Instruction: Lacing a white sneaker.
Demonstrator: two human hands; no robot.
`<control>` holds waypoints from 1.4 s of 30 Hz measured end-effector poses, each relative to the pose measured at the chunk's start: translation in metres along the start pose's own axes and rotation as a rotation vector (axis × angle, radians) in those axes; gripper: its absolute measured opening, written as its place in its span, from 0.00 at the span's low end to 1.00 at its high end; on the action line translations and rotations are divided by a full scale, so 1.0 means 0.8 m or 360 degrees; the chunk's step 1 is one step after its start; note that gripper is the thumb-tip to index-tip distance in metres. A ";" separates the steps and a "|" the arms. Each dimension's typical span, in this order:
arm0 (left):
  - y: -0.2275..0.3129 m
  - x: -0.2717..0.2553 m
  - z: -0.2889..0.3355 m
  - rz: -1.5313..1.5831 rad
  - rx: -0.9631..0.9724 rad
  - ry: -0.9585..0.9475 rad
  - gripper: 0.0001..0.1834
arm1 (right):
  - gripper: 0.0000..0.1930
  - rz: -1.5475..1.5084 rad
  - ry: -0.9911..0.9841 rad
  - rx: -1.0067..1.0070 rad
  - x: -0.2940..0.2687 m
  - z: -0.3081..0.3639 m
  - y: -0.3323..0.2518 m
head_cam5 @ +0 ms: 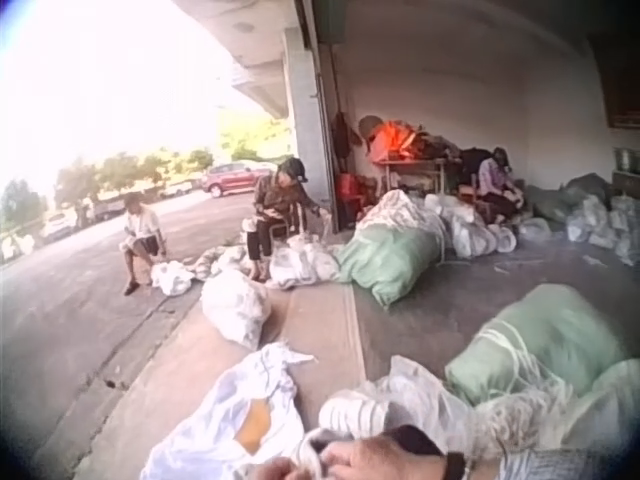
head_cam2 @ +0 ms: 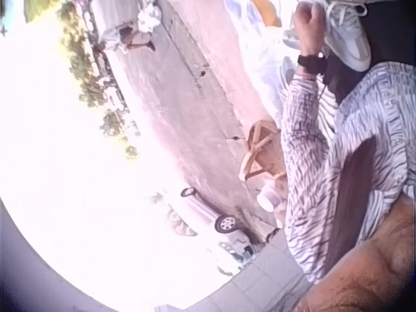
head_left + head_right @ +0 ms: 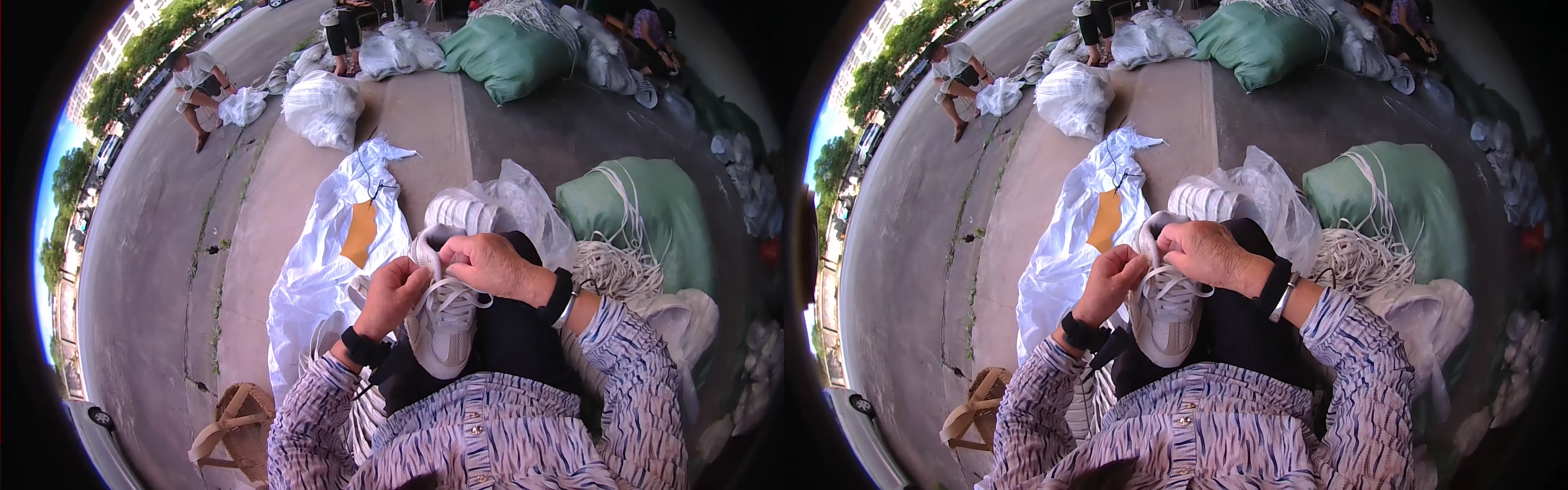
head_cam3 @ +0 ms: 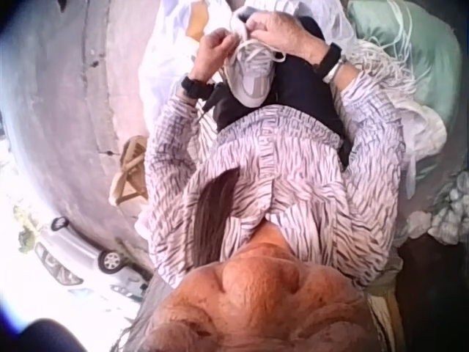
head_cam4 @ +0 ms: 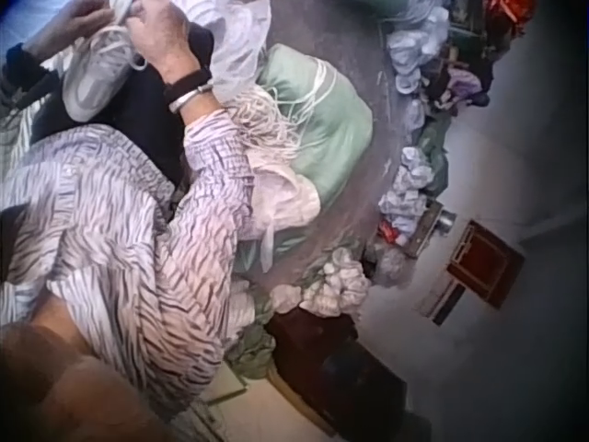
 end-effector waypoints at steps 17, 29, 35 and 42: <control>-0.006 -0.012 -0.011 0.0261 -0.0216 -0.0285 0.21 | 0.05 -0.0120 0.0051 -0.0015 0.004 -0.004 0.015; -0.001 -0.003 0.005 0.0390 -0.0177 -0.0184 0.20 | 0.07 0.0066 0.0263 0.0056 -0.028 0.062 0.057; -0.002 0.000 0.010 0.0285 -0.0140 -0.0180 0.17 | 0.05 0.0488 0.0282 0.0171 0.000 0.071 0.030; 0.002 -0.001 0.026 0.0202 0.0027 -0.0208 0.16 | 0.04 0.0519 0.0282 -0.0074 0.007 0.088 0.027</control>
Point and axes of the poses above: each hand's wrist, its own z-axis away from the middle knuckle, its own x-axis out of the palm, y = z × x, the point moved 1 cm from there along -z, towards the middle knuckle, and after that the axes turned 7 degrees about -y, right-handed, at the moved point
